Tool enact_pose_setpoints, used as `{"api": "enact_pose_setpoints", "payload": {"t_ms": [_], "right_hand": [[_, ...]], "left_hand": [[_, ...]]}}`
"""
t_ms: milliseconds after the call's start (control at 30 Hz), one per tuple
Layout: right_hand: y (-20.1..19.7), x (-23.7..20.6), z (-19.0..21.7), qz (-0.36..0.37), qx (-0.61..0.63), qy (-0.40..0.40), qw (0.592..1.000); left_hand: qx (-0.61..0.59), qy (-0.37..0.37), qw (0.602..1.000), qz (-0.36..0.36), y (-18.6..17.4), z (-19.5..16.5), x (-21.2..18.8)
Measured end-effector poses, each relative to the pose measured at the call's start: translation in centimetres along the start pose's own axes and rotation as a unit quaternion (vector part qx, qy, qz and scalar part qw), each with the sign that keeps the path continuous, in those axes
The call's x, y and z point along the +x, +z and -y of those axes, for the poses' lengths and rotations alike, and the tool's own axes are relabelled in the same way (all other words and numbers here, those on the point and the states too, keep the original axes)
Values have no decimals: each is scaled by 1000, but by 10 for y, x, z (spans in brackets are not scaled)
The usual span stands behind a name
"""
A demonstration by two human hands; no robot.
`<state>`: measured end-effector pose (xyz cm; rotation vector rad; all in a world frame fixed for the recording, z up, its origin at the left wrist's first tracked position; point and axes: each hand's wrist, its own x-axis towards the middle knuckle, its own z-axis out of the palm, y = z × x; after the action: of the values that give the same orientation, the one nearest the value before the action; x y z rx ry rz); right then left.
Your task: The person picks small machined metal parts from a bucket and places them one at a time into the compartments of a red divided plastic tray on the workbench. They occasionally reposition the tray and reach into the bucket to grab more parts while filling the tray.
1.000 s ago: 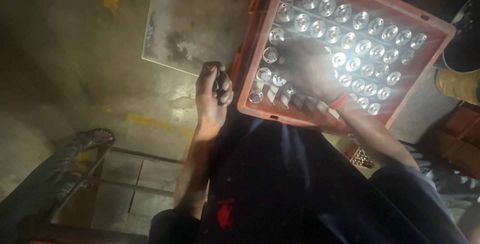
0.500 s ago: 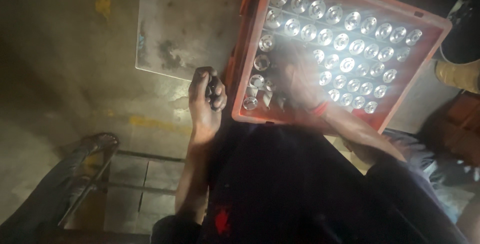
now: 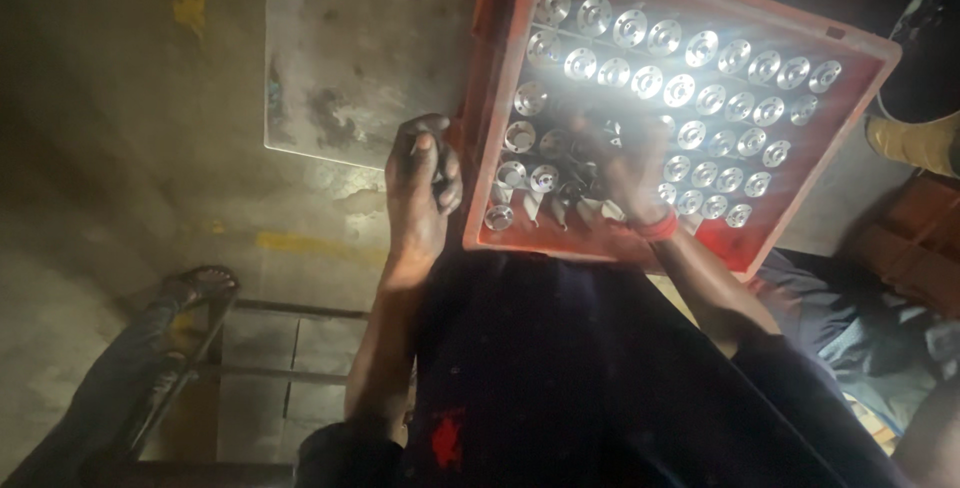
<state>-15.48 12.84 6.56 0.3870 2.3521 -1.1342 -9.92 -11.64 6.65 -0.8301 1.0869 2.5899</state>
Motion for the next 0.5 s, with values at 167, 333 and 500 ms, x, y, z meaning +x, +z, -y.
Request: {"api": "enact_pose_setpoints", "payload": {"t_ms": [167,333,500], "right_hand": [[5,8,5,-23,44,-195,980],[11,21,23,15,-101,-303,947],[12,24,41,39,6,-147,988]], "left_hand": [[-4,1,999,52,-5,3,5],[5,13,998,56,-4,-1,6],[40,6,997,65,10,-12,1]]}}
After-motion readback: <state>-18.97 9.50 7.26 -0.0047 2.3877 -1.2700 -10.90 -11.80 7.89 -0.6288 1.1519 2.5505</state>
